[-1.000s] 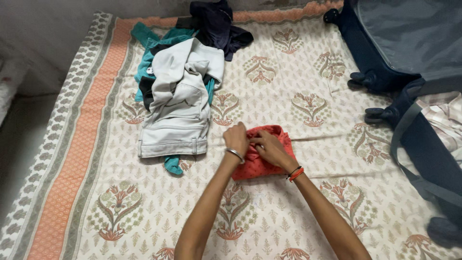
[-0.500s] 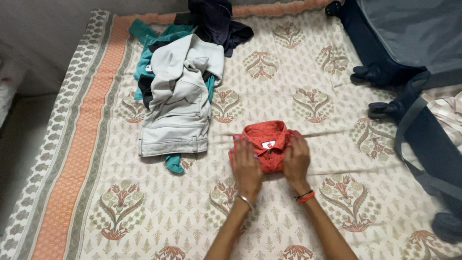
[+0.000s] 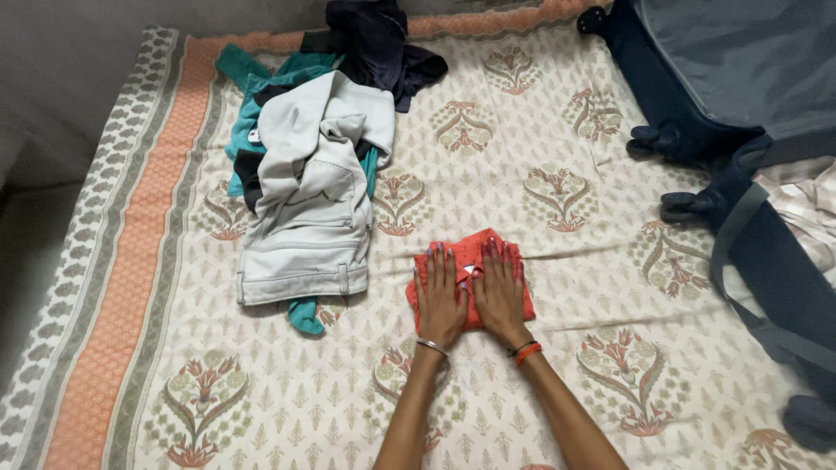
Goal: The person folds a shirt, a pair of jeans, a pair of pants, and a hoodie on a bed by hand and places each one into an open suitcase.
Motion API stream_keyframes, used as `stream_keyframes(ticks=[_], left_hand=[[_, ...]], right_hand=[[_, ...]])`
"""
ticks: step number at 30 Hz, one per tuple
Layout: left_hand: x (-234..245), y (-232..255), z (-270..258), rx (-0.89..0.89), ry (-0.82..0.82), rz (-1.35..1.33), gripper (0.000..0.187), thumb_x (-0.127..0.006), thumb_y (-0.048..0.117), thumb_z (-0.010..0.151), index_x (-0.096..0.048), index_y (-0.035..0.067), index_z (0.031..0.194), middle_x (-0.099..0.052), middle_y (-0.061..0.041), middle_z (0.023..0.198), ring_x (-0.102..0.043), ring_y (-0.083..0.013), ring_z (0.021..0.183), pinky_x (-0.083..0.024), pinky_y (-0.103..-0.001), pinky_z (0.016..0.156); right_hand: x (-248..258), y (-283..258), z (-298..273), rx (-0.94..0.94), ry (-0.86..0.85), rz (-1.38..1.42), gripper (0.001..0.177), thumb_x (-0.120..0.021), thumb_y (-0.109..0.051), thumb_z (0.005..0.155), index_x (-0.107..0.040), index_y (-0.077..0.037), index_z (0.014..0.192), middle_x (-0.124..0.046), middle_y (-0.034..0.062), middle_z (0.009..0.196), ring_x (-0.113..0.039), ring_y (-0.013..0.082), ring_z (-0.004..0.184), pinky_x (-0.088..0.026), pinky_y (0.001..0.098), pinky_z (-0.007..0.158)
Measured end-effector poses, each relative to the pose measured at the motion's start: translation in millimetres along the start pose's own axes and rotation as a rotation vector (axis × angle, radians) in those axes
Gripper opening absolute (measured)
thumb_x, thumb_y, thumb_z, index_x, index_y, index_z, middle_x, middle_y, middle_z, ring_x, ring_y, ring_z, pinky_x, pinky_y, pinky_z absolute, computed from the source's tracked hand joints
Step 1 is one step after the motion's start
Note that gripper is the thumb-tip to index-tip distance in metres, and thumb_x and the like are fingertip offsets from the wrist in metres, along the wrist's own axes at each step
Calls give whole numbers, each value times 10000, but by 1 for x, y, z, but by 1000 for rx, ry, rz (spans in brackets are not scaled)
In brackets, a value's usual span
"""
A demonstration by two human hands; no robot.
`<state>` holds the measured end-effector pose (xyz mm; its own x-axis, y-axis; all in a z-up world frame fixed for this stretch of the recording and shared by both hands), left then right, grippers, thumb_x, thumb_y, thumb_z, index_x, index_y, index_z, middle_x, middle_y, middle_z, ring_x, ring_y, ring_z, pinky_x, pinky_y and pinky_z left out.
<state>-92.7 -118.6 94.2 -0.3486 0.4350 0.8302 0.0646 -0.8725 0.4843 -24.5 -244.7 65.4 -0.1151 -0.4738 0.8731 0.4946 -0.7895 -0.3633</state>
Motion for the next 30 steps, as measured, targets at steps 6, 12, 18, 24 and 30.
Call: stream_keyframes(ticks=[6, 12, 18, 24, 30], left_hand=[[11, 5, -8, -45, 108, -64, 768, -509, 339, 1024, -190, 32, 1651, -143, -160, 1736, -135, -316, 1608, -67, -533, 1287], [17, -3, -48, 659, 99, -30, 872, -654, 390, 911, -285, -64, 1558, -450, -221, 1506, -455, -360, 1364, -403, -464, 1128], [-21, -74, -36, 558, 120, -1064, 705, -821, 251, 802, -505, -93, 1330, -688, -187, 1150, -661, -334, 1000, -572, -377, 832], [-20, -78, -50, 801, -348, -1685, 346, -796, 181, 782, -730, 4, 1071, -766, -96, 972, -691, -241, 892, -569, -353, 775], [-90, -75, -66, 734, -264, -1926, 108, -752, 79, 833, -726, 65, 937, -728, -58, 950, -702, -209, 931, -580, -362, 860]], right_hand=[[30, -8, -4, 7, 145, 276, 652, -534, -281, 1005, -354, 7, 1562, -352, 199, 1628, -286, 371, 1522, -223, 513, 1245], [64, 6, -29, -351, 128, 88, 593, -648, -293, 927, -492, 30, 1400, -575, 243, 1354, -529, 415, 1260, -428, 501, 1045], [30, 71, -19, -572, -315, 729, 534, -663, -424, 976, -687, 56, 1210, -750, 110, 1020, -683, 238, 927, -544, 390, 817], [53, 85, -53, -705, -302, 1515, 451, -734, -313, 930, -661, 26, 1218, -721, 65, 1123, -677, 152, 985, -563, 313, 844], [91, 87, -93, -756, -77, 1989, 412, -733, -194, 930, -615, -18, 1284, -690, 84, 1226, -663, 204, 1099, -555, 368, 942]])
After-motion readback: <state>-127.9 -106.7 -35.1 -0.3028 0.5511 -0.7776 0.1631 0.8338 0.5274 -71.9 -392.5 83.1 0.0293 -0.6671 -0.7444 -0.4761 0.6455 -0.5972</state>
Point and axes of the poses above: each hand's wrist, its own z-axis towards the middle knuckle, its own x-axis out of the back of the hand, y = z × x, the point moved 2 cm from there along z, towards the middle knuckle
